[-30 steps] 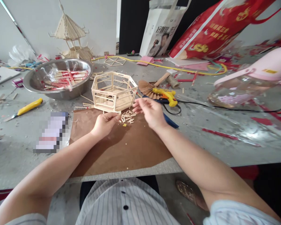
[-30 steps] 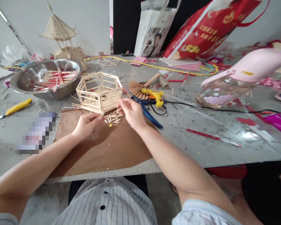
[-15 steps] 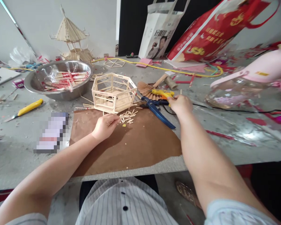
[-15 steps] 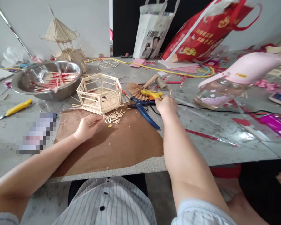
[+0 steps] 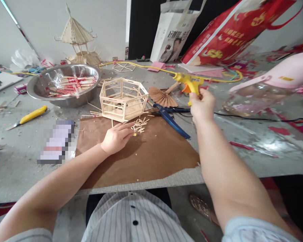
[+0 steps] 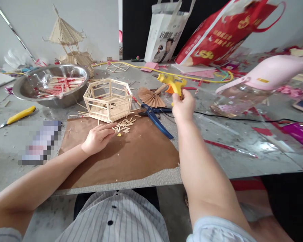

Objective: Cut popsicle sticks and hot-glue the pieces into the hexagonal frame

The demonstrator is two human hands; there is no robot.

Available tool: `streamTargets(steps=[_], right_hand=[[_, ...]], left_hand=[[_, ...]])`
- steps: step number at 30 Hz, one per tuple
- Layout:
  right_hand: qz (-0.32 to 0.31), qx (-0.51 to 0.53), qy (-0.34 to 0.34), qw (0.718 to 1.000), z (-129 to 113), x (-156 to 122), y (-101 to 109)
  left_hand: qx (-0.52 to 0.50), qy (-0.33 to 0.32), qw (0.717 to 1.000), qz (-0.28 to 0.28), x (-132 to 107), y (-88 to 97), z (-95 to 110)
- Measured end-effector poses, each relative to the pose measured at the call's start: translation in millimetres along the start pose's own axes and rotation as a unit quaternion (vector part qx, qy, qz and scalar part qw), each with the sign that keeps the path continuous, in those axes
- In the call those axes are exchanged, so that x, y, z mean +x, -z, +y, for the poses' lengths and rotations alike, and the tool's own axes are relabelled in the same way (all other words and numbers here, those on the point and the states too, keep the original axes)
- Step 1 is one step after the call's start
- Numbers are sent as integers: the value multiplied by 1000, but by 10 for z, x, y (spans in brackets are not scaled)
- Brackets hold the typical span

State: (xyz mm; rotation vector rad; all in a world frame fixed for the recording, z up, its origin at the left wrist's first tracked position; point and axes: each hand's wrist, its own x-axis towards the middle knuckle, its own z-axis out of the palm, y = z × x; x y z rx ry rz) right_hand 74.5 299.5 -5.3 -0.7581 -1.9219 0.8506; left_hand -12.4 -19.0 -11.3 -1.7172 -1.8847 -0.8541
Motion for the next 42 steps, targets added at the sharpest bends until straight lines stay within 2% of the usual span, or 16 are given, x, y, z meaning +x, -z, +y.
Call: streamTargets(steps=[1, 2, 4, 6, 10, 12, 14, 17, 21, 29, 33, 42], right_hand=[[22, 55, -14, 998, -135, -50, 4], [13, 110, -40, 993, -275, -110, 8], [-47, 199, -103, 973, -544, -254, 19], [-119, 255, -134, 950, -758, -410, 32], [-295, 318, -122, 893, -962, -682, 18], [-351, 319, -96, 875, -985, -782, -20], [-381, 308, -79, 868, -995, -856, -67], [-407, 291, -88, 861, -1018, -930, -128], [-426, 282, -111, 852, -1056, -999, -186], [-455, 318, -135, 821, -1043, -1106, -295], [-457, 321, -138, 818, -1050, -1113, -297], [-467, 329, -149, 807, -1055, -1130, -295]], left_hand=[[15, -15, 1000, 2, 2, 2, 9], [29, -30, 999, 3, 4, 6, 20], [56, -58, 997, 4, 7, 12, 43], [75, -80, 994, 4, 4, 17, 64], [77, -105, 992, 6, -14, 21, 94], [63, -105, 992, 12, -20, 21, 99], [49, -97, 994, 23, -22, 19, 98], [30, -85, 995, 30, -20, 11, 89], [11, -70, 997, 11, -23, -4, 76], [-29, -16, 999, -15, -31, -14, 48], [-32, -9, 999, -25, -36, -17, 37], [-13, -28, 1000, 1, 3, 8, 38]])
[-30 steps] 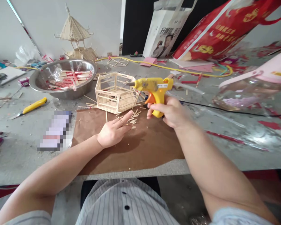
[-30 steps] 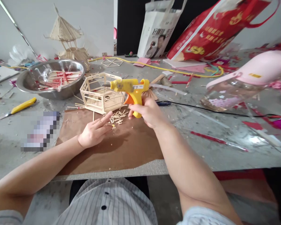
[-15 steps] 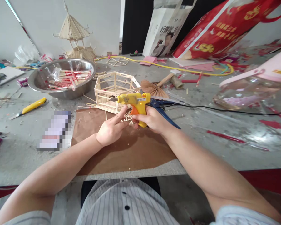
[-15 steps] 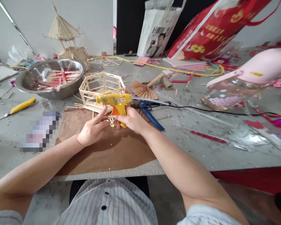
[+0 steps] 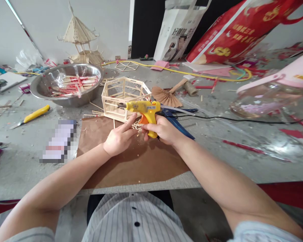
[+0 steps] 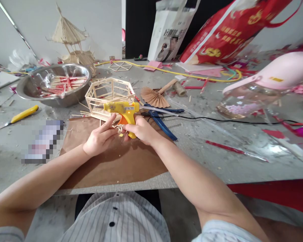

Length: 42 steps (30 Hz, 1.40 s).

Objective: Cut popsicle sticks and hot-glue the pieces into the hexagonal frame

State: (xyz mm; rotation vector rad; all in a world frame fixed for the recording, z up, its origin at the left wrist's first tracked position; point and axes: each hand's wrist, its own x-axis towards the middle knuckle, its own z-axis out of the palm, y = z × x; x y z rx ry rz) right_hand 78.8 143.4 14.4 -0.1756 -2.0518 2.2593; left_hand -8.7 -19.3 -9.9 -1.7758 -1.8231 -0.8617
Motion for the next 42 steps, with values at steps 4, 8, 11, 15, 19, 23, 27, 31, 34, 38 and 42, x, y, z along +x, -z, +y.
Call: streamTargets(steps=[4, 8, 11, 15, 19, 23, 27, 31, 34, 38, 42], right_hand=[[-11, 0, 7, 1000, -14, -14, 5], [18, 8, 1, 1000, -29, -12, 22], [20, 13, -5, 1000, -20, -1, 27], [-5, 10, 0, 1000, 7, 2, 12], [-12, 15, -5, 1000, 21, -2, -1], [-12, 15, -15, 1000, 31, -7, -16], [-15, 4, -12, 1000, 14, -18, -27], [41, -15, 53, 998, -31, -3, 48], [100, -3, 119, 988, -33, 37, 181], [160, -77, 146, 973, -25, 56, 330], [142, -228, 96, 958, -59, 9, 364]], left_hand=[[1, -3, 999, -43, -7, 3, -9], [-27, 37, 999, -23, -12, -4, 8], [-53, 47, 997, 15, -6, -8, 18], [-57, 28, 998, 25, 3, -12, 5], [-54, 19, 998, 24, 8, -6, -13], [-52, 23, 998, 13, 9, 8, -21], [-49, 14, 998, -29, 3, 5, -20], [-49, 40, 994, -85, -17, -10, -32], [-21, 80, 991, -101, -33, -10, -48], [28, 70, 987, -142, -36, 0, -49], [77, 46, 981, -172, -41, -6, -35]])
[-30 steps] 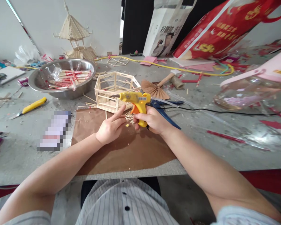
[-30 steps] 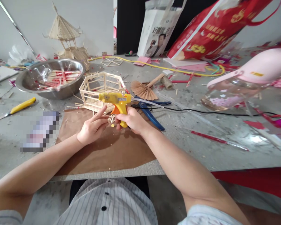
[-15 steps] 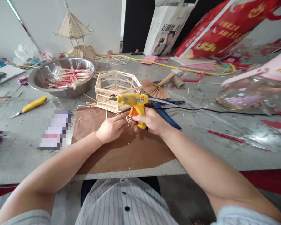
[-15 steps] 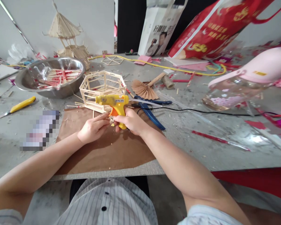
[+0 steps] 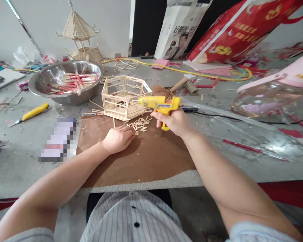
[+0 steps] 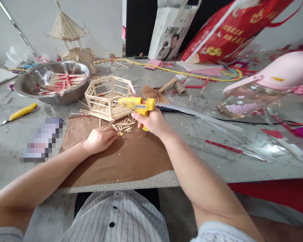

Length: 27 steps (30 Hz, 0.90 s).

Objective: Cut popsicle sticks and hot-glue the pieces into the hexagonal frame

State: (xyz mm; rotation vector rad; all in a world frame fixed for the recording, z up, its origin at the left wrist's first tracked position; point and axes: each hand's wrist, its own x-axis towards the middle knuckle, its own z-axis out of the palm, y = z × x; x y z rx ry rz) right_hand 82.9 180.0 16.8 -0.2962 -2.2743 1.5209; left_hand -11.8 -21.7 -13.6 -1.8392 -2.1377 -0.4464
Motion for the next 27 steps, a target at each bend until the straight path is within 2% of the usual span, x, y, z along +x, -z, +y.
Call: streamTargets(steps=[2, 8, 14, 18, 21, 27], right_hand=[[-15, -64, 3, 998, 13, -8, 6], [-32, -170, 88, 981, 174, 42, -30], [-26, -216, 103, 971, 114, 16, -86], [-39, -266, 118, 956, 83, 3, -105], [-27, -291, 138, 946, 107, 11, -108], [-20, -312, 144, 939, 161, 16, -114]], left_hand=[[14, 21, 1000, 5, -8, -12, 0], [17, 183, 979, 83, -12, -26, -64], [-46, 302, 951, 42, 31, 16, -109], [-81, 338, 937, 31, 40, 19, -133], [-105, 354, 929, 36, 42, 5, -154], [-121, 360, 924, 39, 49, -10, -170]])
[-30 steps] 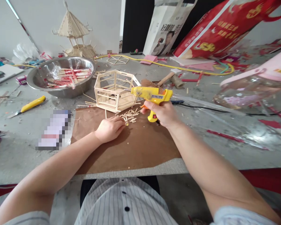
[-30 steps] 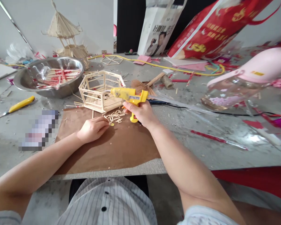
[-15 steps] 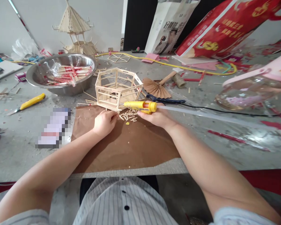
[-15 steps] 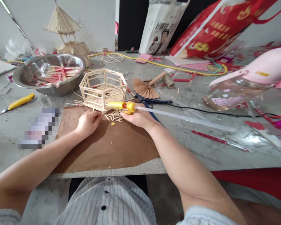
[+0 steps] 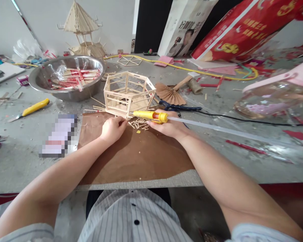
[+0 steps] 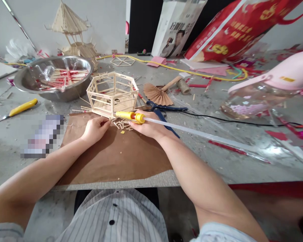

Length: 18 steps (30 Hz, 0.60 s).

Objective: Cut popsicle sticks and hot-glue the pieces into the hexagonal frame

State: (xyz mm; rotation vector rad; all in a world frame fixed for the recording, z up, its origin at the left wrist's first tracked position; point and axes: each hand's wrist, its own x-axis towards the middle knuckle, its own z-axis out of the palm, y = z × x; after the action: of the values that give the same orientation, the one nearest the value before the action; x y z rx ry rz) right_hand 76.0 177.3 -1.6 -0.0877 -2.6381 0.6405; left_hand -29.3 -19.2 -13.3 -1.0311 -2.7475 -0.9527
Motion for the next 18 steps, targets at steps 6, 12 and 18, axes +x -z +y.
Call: streamTargets(steps=[6, 12, 18], right_hand=[[-6, 6, -11, 1000, 2, -11, -18], [-20, -4, -12, 1000, -34, -9, -12], [-22, -15, -19, 999, -32, -10, -15]], left_hand=[[5, -6, 1000, 0, -6, -5, -7], [9, -6, 1000, -3, -2, 1, 7], [18, -4, 1000, -8, 3, 9, 18]])
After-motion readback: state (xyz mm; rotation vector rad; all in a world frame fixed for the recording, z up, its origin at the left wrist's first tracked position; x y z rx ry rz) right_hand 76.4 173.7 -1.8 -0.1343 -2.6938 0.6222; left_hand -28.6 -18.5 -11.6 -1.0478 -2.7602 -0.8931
